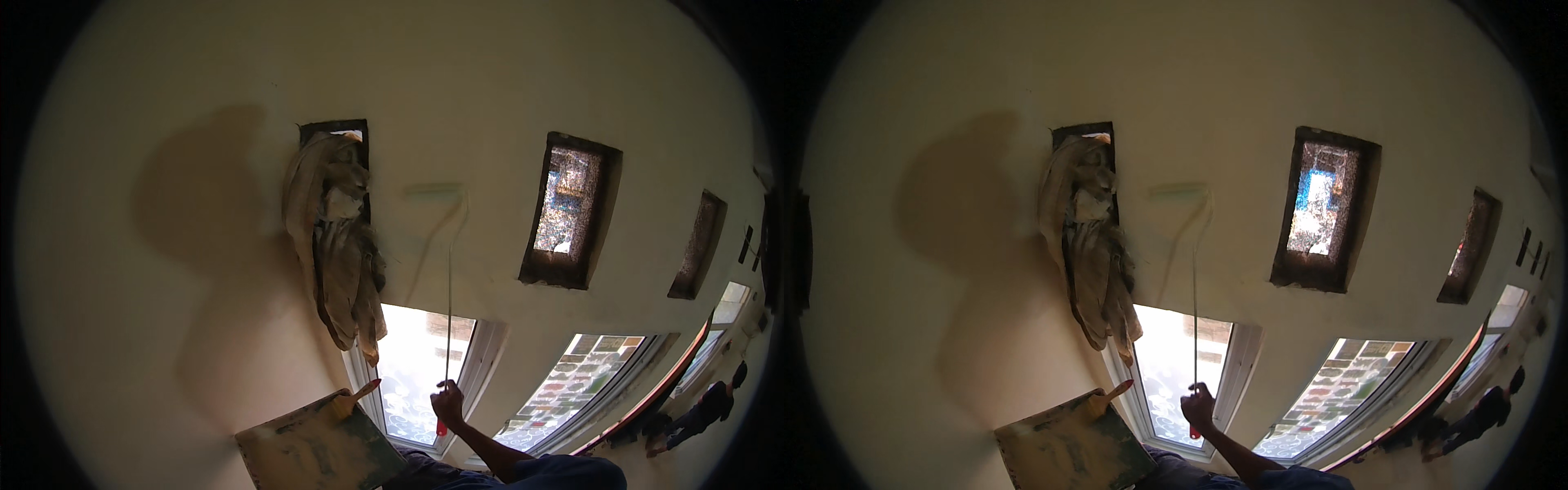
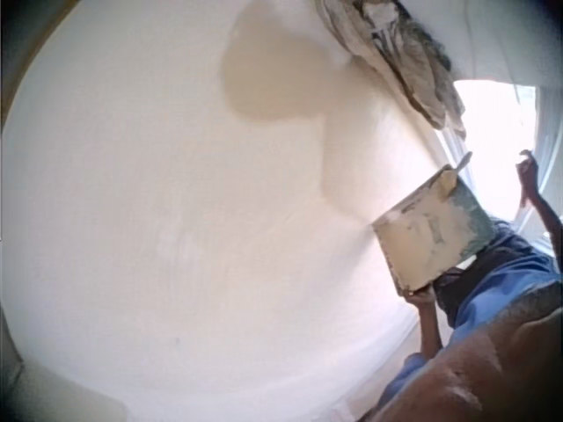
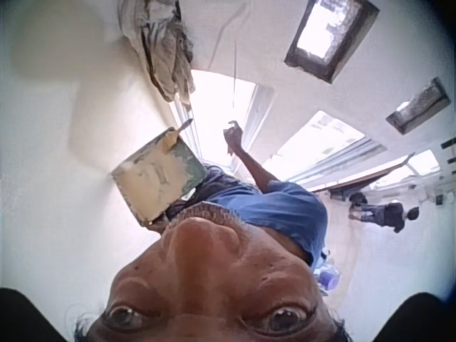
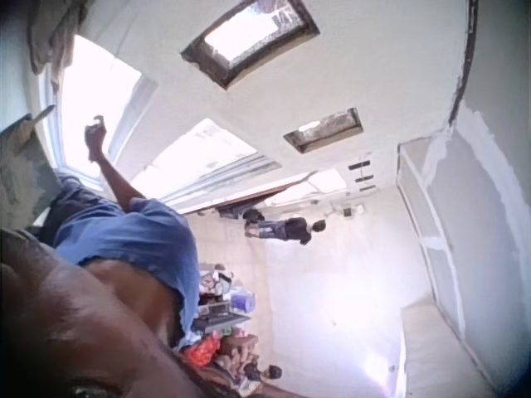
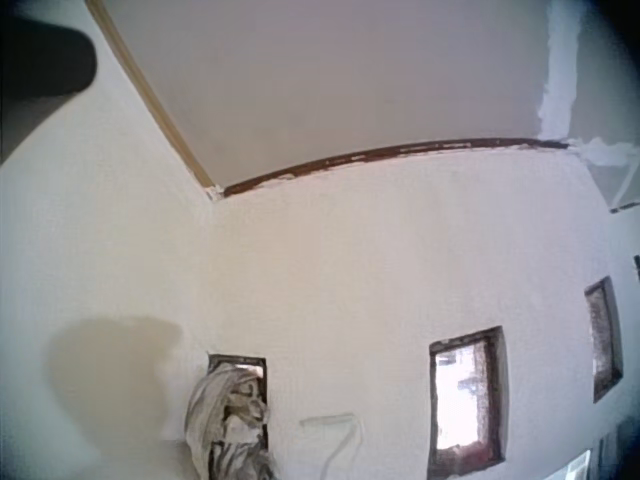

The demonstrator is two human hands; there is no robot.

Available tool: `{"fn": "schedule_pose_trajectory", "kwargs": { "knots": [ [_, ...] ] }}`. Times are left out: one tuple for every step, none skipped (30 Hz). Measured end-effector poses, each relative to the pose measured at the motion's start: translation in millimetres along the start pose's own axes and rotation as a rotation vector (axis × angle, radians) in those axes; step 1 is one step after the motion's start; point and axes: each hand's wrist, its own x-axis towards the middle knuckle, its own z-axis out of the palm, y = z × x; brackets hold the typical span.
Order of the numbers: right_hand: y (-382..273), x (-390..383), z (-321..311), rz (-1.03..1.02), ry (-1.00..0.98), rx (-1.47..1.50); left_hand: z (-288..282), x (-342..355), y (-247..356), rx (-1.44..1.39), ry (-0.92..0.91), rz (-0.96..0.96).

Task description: The person paints a ceiling using a roller, frequently dipping the roller into a paint tray and applying it to the surface around a window.

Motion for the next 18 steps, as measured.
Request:
{"fn": "schedule_pose_trajectory", "kwargs": {
  "knots": [
    [-10, 16, 2, -0.130, 0.039, -0.036, 0, 0, 0, -0.012, 0.005, -0.005],
    [-37, 33, 3, -0.080, 0.000, -0.045, -3, -1, 0, -0.014, 0.009, -0.007],
    [-55, 52, 4, -0.163, 0.018, -0.033, -3, -2, 0, -0.024, 0.011, -0.012],
    [-68, 78, 4, -0.146, 0.006, -0.032, 0, -3, 1, -0.039, 0.012, -0.016],
    [-98, 90, 2, -0.183, 0.036, 0.033, 0, -4, 1, -0.043, 0.017, -0.020],
    [-113, 104, 0, -0.178, 0.017, 0.036, 0, -5, 1, -0.055, 0.018, -0.017],
    [-117, 115, 1, -0.106, 0.034, 0.080, 2, -5, 2, -0.064, 0.020, -0.014],
    [-109, 118, 6, -0.185, 0.072, 0.065, 2, -5, 2, -0.069, 0.024, -0.008],
    [-96, 113, 9, -0.263, 0.112, 0.048, 2, -5, 2, -0.073, 0.033, -0.003],
    [-89, 94, 9, -0.125, 0.041, 0.046, 0, -6, 1, -0.076, 0.041, 0.002],
    [-60, 82, 7, -0.147, 0.056, -0.066, 5, -8, 1, -0.089, 0.042, 0.010],
    [-45, 58, 11, -0.266, 0.117, -0.062, 2, -7, 1, -0.081, 0.055, 0.022],
    [-29, 40, 11, -0.364, 0.135, -0.104, -1, -7, 1, -0.078, 0.072, 0.041],
    [-41, 17, 5, -0.124, 0.038, 0.035, -6, -7, 0, -0.062, 0.082, 0.053],
    [-48, 4, -2, -0.054, 0.042, 0.074, -8, -7, -2, -0.055, 0.104, 0.075],
    [-50, -1, -8, -0.055, 0.067, 0.091, -9, -6, 0, -0.044, 0.078, 0.066],
    [-50, -5, -12, -0.057, 0.093, 0.106, -9, -4, 3, -0.031, 0.056, 0.060],
    [-49, -5, -15, -0.057, 0.092, 0.100, -10, -2, 6, -0.020, 0.032, 0.053]
  ]
}}
